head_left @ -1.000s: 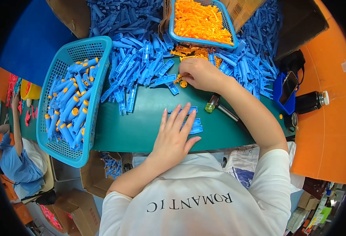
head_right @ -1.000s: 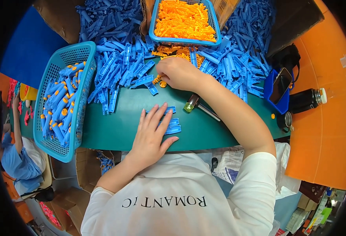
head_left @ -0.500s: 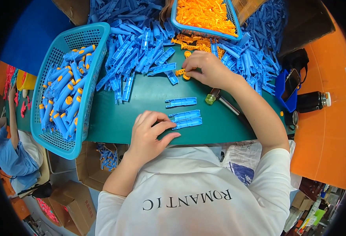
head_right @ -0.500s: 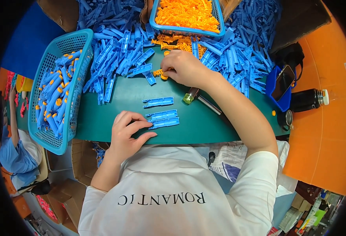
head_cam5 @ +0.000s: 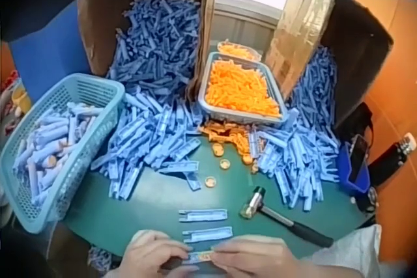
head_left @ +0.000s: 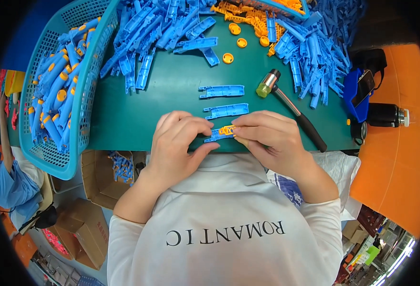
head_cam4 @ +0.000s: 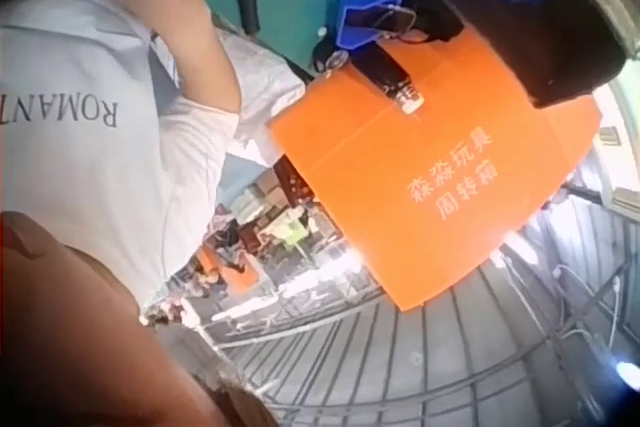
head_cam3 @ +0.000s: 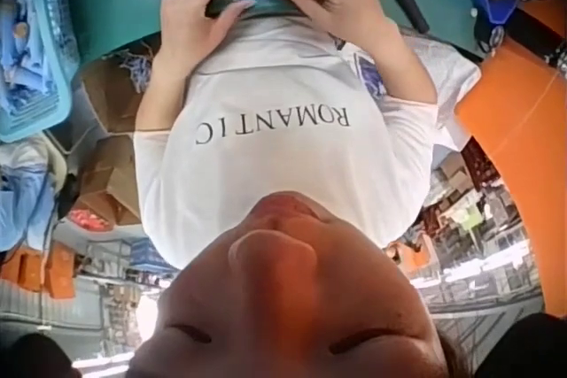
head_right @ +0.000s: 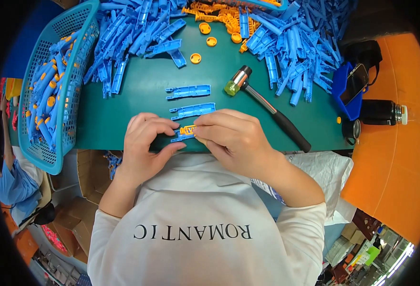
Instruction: Assembling small plastic toy components on a workbench using a mallet.
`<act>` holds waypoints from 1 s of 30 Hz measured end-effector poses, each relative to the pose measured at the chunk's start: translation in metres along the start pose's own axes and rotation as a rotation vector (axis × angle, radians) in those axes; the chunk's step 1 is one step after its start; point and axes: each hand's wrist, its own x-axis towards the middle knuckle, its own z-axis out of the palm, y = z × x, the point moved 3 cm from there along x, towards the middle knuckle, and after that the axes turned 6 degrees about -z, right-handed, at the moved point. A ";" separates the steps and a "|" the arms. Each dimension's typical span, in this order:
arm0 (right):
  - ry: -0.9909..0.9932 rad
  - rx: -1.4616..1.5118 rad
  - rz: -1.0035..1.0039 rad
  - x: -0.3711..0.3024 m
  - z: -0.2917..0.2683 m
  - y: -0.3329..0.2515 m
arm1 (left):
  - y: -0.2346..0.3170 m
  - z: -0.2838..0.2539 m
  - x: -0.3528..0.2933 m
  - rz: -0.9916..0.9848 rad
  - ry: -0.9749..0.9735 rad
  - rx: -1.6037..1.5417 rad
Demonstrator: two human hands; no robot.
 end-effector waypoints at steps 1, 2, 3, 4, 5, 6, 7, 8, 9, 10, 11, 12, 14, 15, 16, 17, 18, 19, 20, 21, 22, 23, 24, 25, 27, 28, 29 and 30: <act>0.014 -0.023 -0.018 -0.003 0.004 0.003 | -0.003 0.002 -0.001 0.023 0.005 0.014; 0.028 -0.046 -0.036 -0.005 0.007 0.004 | -0.005 0.003 -0.002 0.016 0.002 0.012; 0.026 -0.043 -0.029 -0.006 0.010 0.004 | -0.007 0.003 -0.002 0.005 -0.004 0.013; 0.018 -0.043 -0.039 -0.006 0.014 0.002 | -0.008 0.004 -0.002 -0.006 -0.009 0.014; 0.011 -0.044 -0.050 -0.007 0.017 0.001 | -0.008 0.004 -0.002 -0.010 -0.013 0.012; 0.008 -0.040 -0.043 -0.008 0.019 0.001 | -0.008 0.004 -0.002 -0.011 -0.009 0.012; 0.004 -0.059 -0.056 -0.009 0.021 0.002 | -0.007 0.004 -0.002 -0.010 -0.005 0.013; -0.001 -0.077 -0.070 -0.009 0.022 0.003 | -0.007 0.004 -0.002 -0.016 -0.008 0.011; -0.003 -0.075 -0.065 -0.010 0.023 0.003 | -0.006 0.004 -0.002 -0.016 -0.003 0.005; -0.002 -0.079 -0.068 -0.009 0.024 0.003 | -0.005 0.004 -0.001 -0.015 0.003 -0.001; -0.001 -0.083 -0.071 -0.009 0.024 0.003 | -0.006 0.004 -0.001 -0.017 0.001 -0.003; -0.002 -0.082 -0.070 -0.009 0.025 0.003 | -0.005 0.004 -0.001 0.006 0.007 0.003; -0.008 -0.096 -0.085 -0.009 0.025 0.002 | -0.003 0.004 0.000 0.030 0.013 0.009; -0.009 -0.094 -0.081 -0.009 0.025 0.002 | -0.002 0.003 0.001 0.033 0.006 0.024; -0.016 -0.102 -0.084 -0.009 0.025 0.003 | -0.002 0.004 0.003 0.036 0.000 0.039; -0.023 -0.111 -0.086 -0.008 0.025 0.003 | -0.004 0.005 0.003 0.035 -0.003 0.038; -0.021 -0.111 -0.088 -0.008 0.025 0.001 | -0.006 0.006 0.001 0.073 0.002 0.041; -0.045 -0.140 -0.092 -0.007 0.026 -0.001 | -0.006 0.007 0.000 0.112 0.007 0.044; -0.070 -0.169 -0.096 -0.006 0.026 -0.002 | -0.006 0.007 0.000 0.115 0.007 0.046; -0.067 -0.172 -0.096 -0.008 0.025 -0.003 | -0.005 0.007 0.000 0.130 0.018 0.060; -0.083 -0.175 -0.085 -0.009 0.025 -0.002 | -0.004 0.007 0.000 0.145 0.029 0.073; -0.098 -0.178 -0.074 -0.011 0.025 -0.001 | -0.002 0.007 -0.001 0.150 0.029 0.073; -0.095 -0.181 -0.077 -0.014 0.023 -0.002 | -0.001 0.006 0.000 0.159 0.026 0.105; -0.005 -0.210 -0.062 -0.020 0.018 -0.005 | 0.000 0.006 0.000 0.167 0.023 0.137; 0.089 -0.243 -0.049 -0.031 0.016 -0.011 | -0.001 0.008 -0.001 0.156 0.026 0.105; 0.026 -0.335 -0.021 -0.039 0.023 -0.012 | -0.002 0.009 0.000 0.139 0.024 0.070; -0.037 -0.426 0.009 -0.045 0.030 -0.012 | -0.002 0.011 0.000 0.146 0.024 0.072; -0.027 -0.434 0.016 -0.052 0.038 -0.013 | -0.003 0.011 0.000 0.148 0.027 0.050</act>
